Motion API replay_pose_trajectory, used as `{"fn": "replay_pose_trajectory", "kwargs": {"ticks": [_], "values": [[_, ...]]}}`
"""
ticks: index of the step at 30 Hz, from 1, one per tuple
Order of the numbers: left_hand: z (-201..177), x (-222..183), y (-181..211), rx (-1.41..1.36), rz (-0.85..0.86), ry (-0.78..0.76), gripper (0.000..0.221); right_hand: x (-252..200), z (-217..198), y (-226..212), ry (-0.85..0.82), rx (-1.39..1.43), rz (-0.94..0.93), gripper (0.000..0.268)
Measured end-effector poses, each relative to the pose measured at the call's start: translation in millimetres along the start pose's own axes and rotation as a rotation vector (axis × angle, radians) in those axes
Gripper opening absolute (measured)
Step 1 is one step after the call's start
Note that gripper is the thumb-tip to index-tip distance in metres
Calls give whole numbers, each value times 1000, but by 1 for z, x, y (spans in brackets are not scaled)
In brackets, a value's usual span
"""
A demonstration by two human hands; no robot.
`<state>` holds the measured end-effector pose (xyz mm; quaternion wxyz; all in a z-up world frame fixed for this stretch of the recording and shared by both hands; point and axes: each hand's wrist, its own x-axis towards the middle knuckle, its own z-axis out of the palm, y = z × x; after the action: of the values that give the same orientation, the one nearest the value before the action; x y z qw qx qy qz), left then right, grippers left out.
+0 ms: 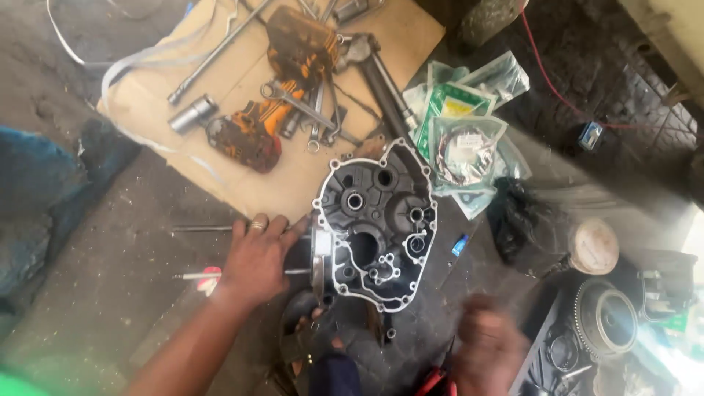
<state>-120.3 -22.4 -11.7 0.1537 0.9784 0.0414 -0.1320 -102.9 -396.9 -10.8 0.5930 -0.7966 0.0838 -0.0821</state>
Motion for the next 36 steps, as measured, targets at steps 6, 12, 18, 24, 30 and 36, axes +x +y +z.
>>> {"fn": "replay_pose_trajectory", "kwargs": {"ticks": [6, 12, 18, 24, 30, 36], "values": [[6, 11, -11, 7, 32, 21, 99, 8, 33, 17, -531, -917, -166, 30], [4, 11, -2, -33, 15, -30, 105, 5, 14, -38, -127, -583, 335, 32], [-1, 16, -2, 21, 32, -23, 110, 4, 2, 72, -438, -750, -541, 31], [-1, 19, -6, 0, 23, 6, 103, 15, 25, -72, -218, -684, 66, 27], [-2, 12, -3, -41, 31, 35, 103, 21, -10, 64, -494, -757, -748, 24], [0, 12, -7, -26, 60, 103, 97, 20, 30, -81, -375, -931, 7, 26]]}}
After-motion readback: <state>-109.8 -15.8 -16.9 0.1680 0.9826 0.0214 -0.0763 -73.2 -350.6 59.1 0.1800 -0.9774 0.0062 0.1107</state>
